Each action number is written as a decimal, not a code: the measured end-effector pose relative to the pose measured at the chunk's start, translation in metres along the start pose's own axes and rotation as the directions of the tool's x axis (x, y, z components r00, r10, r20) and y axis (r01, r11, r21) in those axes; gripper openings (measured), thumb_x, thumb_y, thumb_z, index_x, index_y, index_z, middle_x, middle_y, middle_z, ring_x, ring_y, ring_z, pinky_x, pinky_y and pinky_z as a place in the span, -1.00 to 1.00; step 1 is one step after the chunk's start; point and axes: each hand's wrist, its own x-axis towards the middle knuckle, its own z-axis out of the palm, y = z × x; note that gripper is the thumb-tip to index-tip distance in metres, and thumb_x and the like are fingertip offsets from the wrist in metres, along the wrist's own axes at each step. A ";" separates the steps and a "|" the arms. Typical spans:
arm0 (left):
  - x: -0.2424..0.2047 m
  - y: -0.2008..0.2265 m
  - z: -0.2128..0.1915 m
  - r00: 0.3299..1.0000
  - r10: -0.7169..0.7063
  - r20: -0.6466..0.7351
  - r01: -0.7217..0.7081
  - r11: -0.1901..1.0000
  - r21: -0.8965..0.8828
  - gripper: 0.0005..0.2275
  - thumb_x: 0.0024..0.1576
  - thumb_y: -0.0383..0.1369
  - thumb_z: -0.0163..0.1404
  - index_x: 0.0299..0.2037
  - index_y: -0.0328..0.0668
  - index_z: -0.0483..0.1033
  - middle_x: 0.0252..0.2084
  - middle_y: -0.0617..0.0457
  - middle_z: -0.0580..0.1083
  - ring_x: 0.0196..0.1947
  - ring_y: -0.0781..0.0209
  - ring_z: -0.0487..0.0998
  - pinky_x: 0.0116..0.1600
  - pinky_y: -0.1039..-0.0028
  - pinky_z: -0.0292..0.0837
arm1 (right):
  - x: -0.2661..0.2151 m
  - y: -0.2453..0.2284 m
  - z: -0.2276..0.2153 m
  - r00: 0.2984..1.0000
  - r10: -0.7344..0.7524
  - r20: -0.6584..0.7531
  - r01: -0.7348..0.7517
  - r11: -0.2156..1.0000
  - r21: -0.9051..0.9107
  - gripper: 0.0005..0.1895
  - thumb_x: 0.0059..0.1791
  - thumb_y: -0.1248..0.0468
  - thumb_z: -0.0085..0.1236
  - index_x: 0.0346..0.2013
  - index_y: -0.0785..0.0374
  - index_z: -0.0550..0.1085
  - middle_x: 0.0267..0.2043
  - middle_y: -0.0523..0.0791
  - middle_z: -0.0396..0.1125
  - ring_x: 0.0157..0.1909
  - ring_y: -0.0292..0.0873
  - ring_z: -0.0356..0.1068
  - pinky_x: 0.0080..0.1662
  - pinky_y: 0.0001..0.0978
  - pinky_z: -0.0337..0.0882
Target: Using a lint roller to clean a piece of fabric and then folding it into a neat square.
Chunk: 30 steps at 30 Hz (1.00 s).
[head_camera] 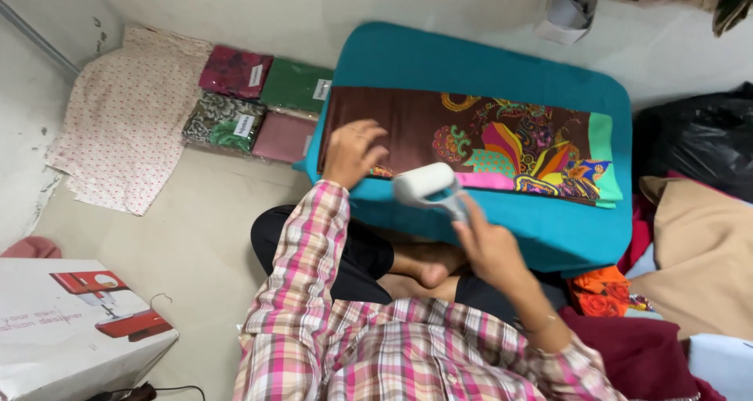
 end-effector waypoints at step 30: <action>0.087 0.039 0.005 0.967 0.255 -0.019 -0.241 0.936 0.258 -0.84 0.37 -0.08 -0.27 -0.14 0.21 0.31 -0.42 0.33 0.40 -0.41 0.36 0.56 -0.28 0.52 0.43 | 0.044 0.014 0.009 0.993 -0.045 -0.105 0.038 0.997 -0.068 -0.49 0.14 -0.09 -0.14 0.25 0.12 0.39 -0.33 0.08 0.52 -0.34 0.22 0.55 -0.29 0.11 0.53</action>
